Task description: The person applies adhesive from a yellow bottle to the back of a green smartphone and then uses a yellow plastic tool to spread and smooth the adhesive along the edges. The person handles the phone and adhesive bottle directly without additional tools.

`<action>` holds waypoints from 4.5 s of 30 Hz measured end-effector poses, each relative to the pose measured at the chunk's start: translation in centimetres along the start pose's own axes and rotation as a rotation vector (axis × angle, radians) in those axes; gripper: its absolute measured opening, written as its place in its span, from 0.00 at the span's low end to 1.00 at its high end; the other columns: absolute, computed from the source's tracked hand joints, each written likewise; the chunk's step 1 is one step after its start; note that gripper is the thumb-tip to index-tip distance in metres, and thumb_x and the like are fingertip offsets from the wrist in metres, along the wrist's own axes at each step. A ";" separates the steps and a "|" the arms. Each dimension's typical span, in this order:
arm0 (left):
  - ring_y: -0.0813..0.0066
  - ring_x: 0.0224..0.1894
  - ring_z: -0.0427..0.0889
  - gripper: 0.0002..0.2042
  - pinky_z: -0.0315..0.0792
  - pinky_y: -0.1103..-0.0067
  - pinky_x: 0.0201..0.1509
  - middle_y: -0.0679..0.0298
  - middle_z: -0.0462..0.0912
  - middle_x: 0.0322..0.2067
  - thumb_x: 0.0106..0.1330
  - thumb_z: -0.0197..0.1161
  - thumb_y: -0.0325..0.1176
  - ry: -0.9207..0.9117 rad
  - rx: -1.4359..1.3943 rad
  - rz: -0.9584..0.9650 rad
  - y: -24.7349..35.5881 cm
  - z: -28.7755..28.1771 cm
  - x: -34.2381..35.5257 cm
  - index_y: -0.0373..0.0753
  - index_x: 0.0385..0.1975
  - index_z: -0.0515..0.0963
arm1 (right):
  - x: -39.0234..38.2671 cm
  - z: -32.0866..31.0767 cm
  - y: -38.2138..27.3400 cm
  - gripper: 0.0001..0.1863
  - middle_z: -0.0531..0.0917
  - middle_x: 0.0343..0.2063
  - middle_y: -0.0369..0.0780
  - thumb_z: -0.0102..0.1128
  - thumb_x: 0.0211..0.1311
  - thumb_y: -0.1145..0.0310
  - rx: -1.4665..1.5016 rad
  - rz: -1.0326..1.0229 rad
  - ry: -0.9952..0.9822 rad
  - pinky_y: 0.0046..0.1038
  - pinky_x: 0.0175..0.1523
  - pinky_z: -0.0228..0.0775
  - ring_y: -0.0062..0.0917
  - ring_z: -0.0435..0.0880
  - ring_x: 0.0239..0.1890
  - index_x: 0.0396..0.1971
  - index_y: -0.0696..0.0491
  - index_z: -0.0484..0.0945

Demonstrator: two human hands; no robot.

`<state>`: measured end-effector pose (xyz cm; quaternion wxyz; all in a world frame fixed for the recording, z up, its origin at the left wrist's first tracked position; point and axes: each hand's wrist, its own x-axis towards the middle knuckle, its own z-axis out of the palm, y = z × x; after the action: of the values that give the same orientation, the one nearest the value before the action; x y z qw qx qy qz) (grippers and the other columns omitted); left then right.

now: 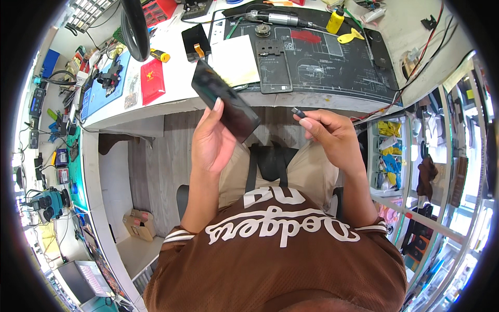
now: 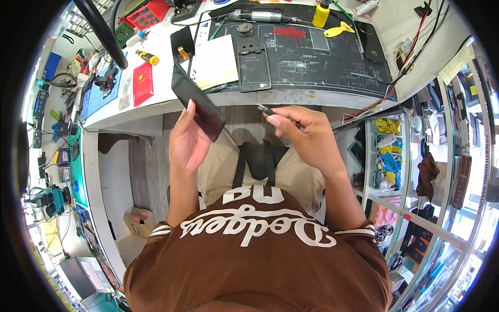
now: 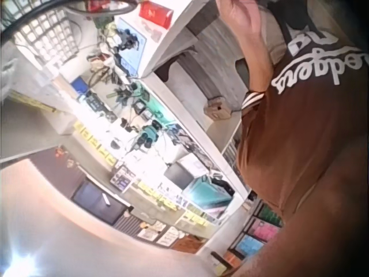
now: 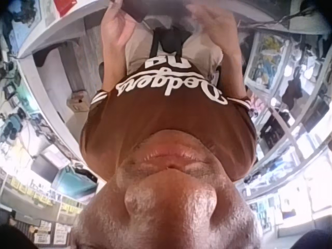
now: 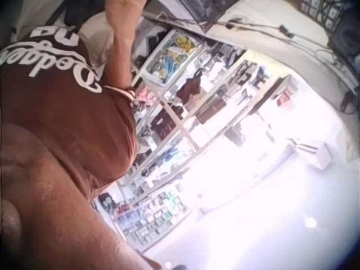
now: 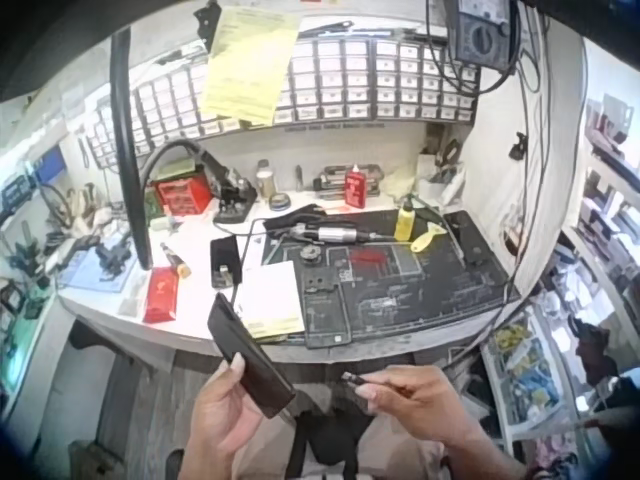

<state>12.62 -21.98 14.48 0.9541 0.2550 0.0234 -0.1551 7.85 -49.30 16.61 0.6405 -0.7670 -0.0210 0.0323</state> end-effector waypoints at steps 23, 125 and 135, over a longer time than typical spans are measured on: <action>0.70 0.61 0.84 0.13 0.76 0.66 0.70 0.64 0.86 0.56 0.81 0.61 0.35 -0.029 0.117 0.140 -1.4 4.9 3.1 0.38 0.59 0.77 | 0.5 2.5 -2.5 0.09 0.78 0.22 0.34 0.74 0.68 0.70 -0.117 -0.283 0.256 0.22 0.29 0.59 0.15 0.68 0.24 0.41 0.60 0.90; 0.72 0.62 0.81 0.23 0.76 0.68 0.68 0.64 0.79 0.61 0.81 0.62 0.37 -0.172 0.317 0.293 -1.2 6.4 2.2 0.38 0.69 0.67 | -1.2 1.6 -4.7 0.11 0.91 0.32 0.38 0.69 0.71 0.65 -0.275 -0.209 0.221 0.29 0.49 0.74 0.26 0.84 0.39 0.39 0.57 0.90; 0.71 0.61 0.81 0.24 0.75 0.67 0.68 0.65 0.78 0.62 0.80 0.63 0.37 -0.149 0.324 0.304 -1.1 6.7 1.8 0.40 0.71 0.66 | -1.0 1.8 -3.9 0.11 0.90 0.31 0.39 0.70 0.71 0.64 -0.240 -0.223 0.220 0.31 0.49 0.74 0.28 0.85 0.38 0.37 0.57 0.90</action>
<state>13.76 -26.74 19.57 0.9121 0.3935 -0.1110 -0.0299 6.75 -46.88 20.18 0.5425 -0.8297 -0.0396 -0.1256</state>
